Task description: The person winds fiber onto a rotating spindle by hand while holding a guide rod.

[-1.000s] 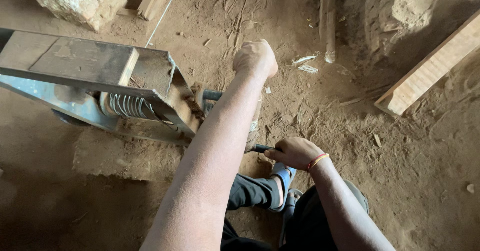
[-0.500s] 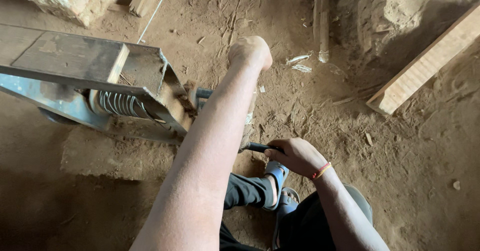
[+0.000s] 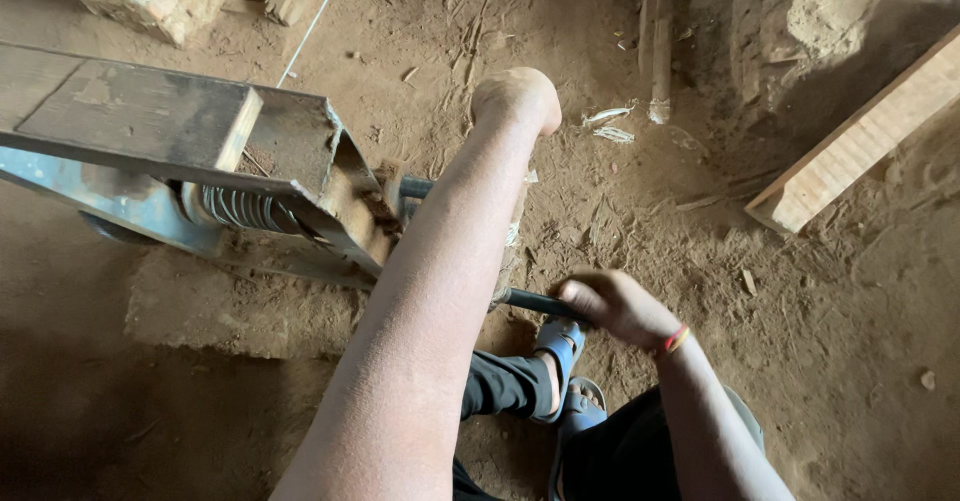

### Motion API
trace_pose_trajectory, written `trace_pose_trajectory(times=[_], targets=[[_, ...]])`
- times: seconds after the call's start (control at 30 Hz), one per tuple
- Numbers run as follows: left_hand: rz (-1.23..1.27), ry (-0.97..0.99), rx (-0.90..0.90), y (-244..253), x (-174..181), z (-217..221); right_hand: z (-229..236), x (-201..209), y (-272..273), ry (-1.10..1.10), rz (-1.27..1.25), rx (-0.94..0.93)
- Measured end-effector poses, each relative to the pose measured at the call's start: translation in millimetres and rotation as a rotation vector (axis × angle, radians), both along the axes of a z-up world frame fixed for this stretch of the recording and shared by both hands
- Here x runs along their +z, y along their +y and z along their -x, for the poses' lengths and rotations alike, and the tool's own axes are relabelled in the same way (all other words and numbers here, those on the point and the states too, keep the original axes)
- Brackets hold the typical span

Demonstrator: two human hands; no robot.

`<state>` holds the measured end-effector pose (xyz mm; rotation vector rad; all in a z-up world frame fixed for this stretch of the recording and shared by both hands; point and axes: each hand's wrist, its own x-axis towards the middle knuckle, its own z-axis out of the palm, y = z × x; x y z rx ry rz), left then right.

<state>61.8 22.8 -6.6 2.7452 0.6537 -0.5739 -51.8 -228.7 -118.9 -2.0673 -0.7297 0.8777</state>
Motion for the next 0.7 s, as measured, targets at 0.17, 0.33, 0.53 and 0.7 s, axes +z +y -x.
trace_pose_trajectory(times=[0.17, 0.33, 0.53, 0.7], targets=[[-0.001, -0.022, -0.002, -2, 1, 3, -33, -61, 3, 0.017, 0.112, -0.204], [-0.004, -0.052, 0.011, -5, 1, 9, 5, -101, 39, -0.085, -0.108, -0.171], [0.043, -0.103, 0.077, -7, 9, 23, 22, -138, 72, -0.592, -0.374, 0.187], [0.064, -0.173, 0.143, -10, 13, 33, 25, -139, 83, -0.47, -0.54, 0.162]])
